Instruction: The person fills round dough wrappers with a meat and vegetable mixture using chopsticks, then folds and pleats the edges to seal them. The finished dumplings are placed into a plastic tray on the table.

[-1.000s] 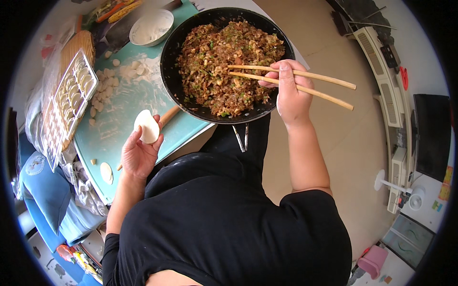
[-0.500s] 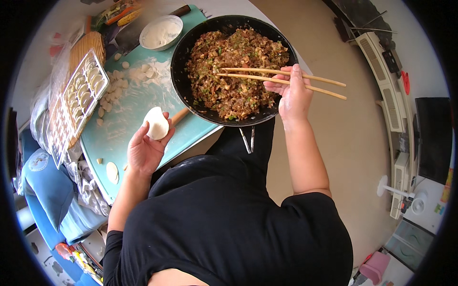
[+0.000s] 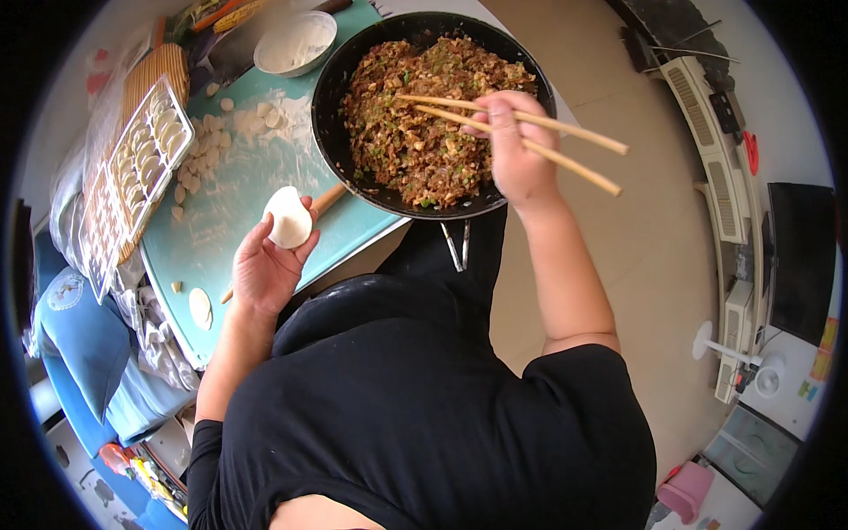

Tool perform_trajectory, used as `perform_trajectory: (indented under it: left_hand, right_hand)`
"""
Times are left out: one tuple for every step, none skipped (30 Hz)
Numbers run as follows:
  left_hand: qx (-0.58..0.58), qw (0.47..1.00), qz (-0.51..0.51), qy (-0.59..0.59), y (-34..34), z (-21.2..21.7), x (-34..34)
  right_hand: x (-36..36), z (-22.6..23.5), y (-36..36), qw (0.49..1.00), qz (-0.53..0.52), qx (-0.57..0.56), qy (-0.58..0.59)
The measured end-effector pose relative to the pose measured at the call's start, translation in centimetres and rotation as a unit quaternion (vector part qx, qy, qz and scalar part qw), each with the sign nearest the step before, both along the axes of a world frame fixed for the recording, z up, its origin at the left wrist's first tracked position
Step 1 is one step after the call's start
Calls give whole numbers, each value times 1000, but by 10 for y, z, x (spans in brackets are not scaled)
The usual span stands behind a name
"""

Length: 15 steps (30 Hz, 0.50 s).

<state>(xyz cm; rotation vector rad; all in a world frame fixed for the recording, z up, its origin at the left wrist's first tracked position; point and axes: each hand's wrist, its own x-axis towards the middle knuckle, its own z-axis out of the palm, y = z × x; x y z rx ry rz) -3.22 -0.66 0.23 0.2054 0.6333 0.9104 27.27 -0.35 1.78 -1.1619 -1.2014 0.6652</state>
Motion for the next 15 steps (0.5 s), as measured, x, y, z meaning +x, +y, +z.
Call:
perform_trajectory:
  left_hand:
    - [2, 1000, 8, 6, -1, 1, -2]
    - [5, 1000, 16, 12, -1, 2, -3]
    - [7, 1000, 23, 19, -2, 1, -5]
    - [6, 999, 26, 19, -3, 0, -6]
    - [5, 999, 28, 20, -4, -1, -8]
    - [4, 999, 30, 21, -6, -2, -9]
    - [2, 999, 29, 24, -6, -2, -9]
    - [1, 999, 27, 27, -7, -2, -8]
    - [-1, 999, 26, 29, -7, -3, -8]
    - [-2, 999, 20, 24, -6, -3, -6]
    - [-4, 1000, 15, 19, -5, -3, -5]
    - [-6, 1000, 10, 14, -3, -3, -4]
    - [-5, 1000, 10, 10, -3, -4, -4]
    - [-5, 1000, 11, 6, -2, -4, -5]
    - [-5, 1000, 11, 2, -2, -4, -5]
  right_hand:
    - [-5, 0, 0, 998, 18, 11, -66]
    - [-10, 1, -2, 990, 36, 22, -132]
    - [-14, 2, -6, 991, 45, 5, -122]
    - [-17, 6, -10, 991, 59, 2, -117]
    - [-19, 10, -14, 991, 71, -1, -111]
    - [-19, 13, -16, 991, 84, -3, -106]
    - [-18, 15, -17, 993, 78, 6, -92]
    - [-19, 15, -16, 994, 65, 20, -81]
    - [-20, 15, -15, 996, 52, 34, -71]
    - [-21, 15, -13, 996, 36, 48, -61]
    - [-22, 7, -12, 997, 55, 39, -34]
    - [-20, -3, -8, 993, 90, 40, -66]
    - [-22, -6, -9, 989, 102, 18, -105]
    - [-23, -8, -10, 983, 114, -3, -143]
    - [-24, 0, -14, 979, 115, -16, -167]
